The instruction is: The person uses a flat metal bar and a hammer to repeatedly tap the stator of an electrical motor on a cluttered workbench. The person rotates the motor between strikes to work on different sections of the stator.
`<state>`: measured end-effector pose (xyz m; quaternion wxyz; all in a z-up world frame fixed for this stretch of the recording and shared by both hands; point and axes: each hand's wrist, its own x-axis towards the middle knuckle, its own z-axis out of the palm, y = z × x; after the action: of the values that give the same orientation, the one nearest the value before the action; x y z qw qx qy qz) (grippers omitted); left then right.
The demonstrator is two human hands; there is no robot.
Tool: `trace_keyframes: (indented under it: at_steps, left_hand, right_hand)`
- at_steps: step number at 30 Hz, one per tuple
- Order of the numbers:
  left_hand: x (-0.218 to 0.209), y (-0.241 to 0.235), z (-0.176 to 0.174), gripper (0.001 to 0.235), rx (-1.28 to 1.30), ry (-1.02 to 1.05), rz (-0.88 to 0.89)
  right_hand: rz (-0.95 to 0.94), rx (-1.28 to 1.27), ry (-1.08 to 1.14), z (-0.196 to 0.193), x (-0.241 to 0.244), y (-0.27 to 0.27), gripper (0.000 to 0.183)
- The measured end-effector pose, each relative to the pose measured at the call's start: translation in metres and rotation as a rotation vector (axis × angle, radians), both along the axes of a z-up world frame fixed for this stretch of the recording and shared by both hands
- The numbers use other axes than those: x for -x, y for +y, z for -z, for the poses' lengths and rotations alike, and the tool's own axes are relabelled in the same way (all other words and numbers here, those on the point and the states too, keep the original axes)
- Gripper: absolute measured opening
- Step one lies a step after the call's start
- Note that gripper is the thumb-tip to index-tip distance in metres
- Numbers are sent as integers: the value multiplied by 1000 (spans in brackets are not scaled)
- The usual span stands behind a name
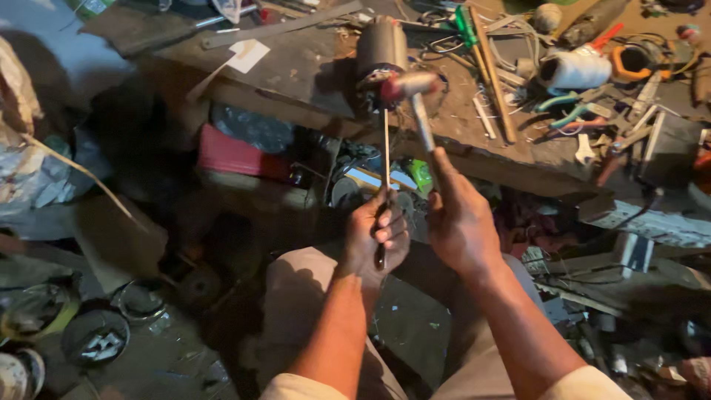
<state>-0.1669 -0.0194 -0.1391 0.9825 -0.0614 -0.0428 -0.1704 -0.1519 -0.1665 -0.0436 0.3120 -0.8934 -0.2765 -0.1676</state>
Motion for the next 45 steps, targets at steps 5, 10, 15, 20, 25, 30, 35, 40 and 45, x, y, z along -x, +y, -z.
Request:
trace_keyframes:
  at_steps: [5,10,15,20,25,30,35,40,45]
  left_hand:
    - [-24,-10,5,28,-82,27,-73]
    - [-33,-12,26,28,-70,-11,-109]
    - [-58,-19,16,29,-105,9,-92]
    - [-41,-22,12,28,-129,149,-124]
    - [-48,-22,-18,28,-257,176,-162]
    - [-32,-40,-29,28,-231,145,-145]
    - [2,-62,-33,27,-529,174,-238]
    - [3,-49,-38,24,-500,231,-209]
    - [-2,-44,-40,23,-442,194,-237]
  right_hand:
    - [-4,198,126,-20,-2,7,71]
    - [48,-48,87,-24,6,10,59]
    - [-100,111,41,-38,1,9,70]
    - [-62,57,58,-28,7,8,59]
    - [11,185,91,-28,1,-5,56]
    - [140,-115,371,-27,15,-34,58]
    - [119,-53,314,-17,26,-53,59]
    - [123,-15,282,-15,30,-54,62]
    - [140,-46,325,-14,35,-58,58]
